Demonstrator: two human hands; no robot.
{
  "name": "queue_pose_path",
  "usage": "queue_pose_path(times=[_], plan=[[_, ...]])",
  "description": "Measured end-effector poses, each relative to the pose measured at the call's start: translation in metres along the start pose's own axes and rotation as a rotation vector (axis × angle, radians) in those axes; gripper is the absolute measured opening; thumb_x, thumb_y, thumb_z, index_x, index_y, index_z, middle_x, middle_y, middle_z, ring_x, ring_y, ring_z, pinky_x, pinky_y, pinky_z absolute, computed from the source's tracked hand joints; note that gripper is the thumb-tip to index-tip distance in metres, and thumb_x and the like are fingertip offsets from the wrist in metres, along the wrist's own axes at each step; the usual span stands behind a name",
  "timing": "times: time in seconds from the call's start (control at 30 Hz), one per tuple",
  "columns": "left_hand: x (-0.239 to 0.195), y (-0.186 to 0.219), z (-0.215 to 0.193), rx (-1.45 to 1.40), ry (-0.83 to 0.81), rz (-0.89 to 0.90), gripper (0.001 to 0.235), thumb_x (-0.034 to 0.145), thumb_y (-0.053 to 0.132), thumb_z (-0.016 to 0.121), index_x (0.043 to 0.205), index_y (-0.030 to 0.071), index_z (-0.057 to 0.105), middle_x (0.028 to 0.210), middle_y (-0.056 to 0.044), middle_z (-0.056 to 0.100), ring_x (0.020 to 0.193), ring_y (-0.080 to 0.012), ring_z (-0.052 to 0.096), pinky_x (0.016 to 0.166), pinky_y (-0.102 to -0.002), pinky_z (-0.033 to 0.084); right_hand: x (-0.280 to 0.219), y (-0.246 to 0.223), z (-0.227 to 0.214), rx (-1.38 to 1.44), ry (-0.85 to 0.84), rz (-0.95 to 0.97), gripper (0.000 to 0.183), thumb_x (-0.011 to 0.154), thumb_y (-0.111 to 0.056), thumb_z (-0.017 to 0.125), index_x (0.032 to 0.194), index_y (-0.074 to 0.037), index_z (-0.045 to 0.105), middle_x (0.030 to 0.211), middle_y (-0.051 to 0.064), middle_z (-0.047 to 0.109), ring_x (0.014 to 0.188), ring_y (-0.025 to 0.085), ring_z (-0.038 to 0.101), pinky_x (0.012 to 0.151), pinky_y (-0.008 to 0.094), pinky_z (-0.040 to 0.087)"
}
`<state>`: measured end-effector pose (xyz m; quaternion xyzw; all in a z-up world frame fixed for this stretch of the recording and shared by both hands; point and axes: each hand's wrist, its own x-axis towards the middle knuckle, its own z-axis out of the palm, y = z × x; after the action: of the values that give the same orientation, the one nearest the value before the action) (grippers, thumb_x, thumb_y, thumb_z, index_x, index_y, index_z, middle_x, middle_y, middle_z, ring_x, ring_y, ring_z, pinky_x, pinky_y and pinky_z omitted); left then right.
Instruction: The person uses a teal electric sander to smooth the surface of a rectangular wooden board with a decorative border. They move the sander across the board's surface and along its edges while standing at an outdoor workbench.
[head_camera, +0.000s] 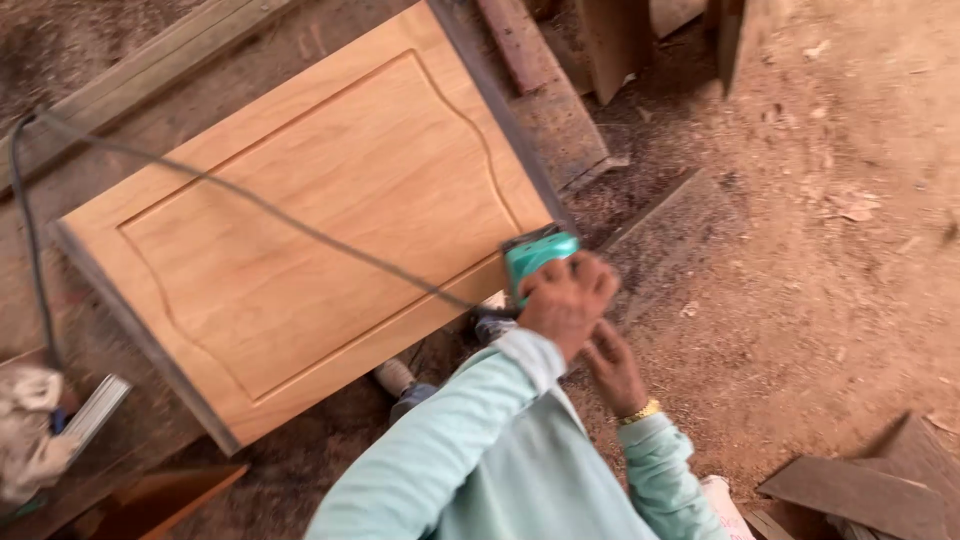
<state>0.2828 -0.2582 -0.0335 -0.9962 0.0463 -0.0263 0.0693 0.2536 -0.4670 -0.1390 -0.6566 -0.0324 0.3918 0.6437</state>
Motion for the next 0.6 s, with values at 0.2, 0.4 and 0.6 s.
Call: queue_pose_path(times=[0.2,0.4,0.6], plan=[[0.018,-0.034,-0.013,-0.51,-0.099,-0.296,0.044,0.083,0.022,0.075,0.122,0.021,0.054,0.119,-0.009,0.052,0.096,-0.0328,0.064,0.053,-0.052,0.055,0.021,-0.082,0.014,-0.157,0.265,-0.173,0.031,0.112,-0.019,0.055,0.138,-0.003,0.058,0.128,0.006,0.064,0.11,0.015,0.062,0.094,0.031,0.054],[-0.063,-0.094,-0.021,-0.616,-0.117,-0.364,0.06,0.069,0.013,0.077,0.123,0.025,0.053,0.122,-0.005,0.052,0.102,-0.0341,0.065,0.068,-0.05,0.06,0.056,-0.128,0.054,-0.272,0.094,-0.536,0.03,0.122,-0.019,0.052,0.141,0.004,0.055,0.133,0.014,0.064,0.12,0.019,0.065,0.106,0.033,0.054],[-0.186,-0.154,-0.028,-0.602,-0.205,-0.543,0.07,0.059,0.017,0.081,0.123,0.022,0.052,0.126,-0.012,0.049,0.108,-0.0441,0.06,0.068,-0.057,0.057,0.078,-0.11,0.108,-0.491,-0.075,-0.566,0.024,0.114,-0.021,0.061,0.127,-0.001,0.064,0.119,0.013,0.07,0.1,0.016,0.07,0.089,0.031,0.061]])
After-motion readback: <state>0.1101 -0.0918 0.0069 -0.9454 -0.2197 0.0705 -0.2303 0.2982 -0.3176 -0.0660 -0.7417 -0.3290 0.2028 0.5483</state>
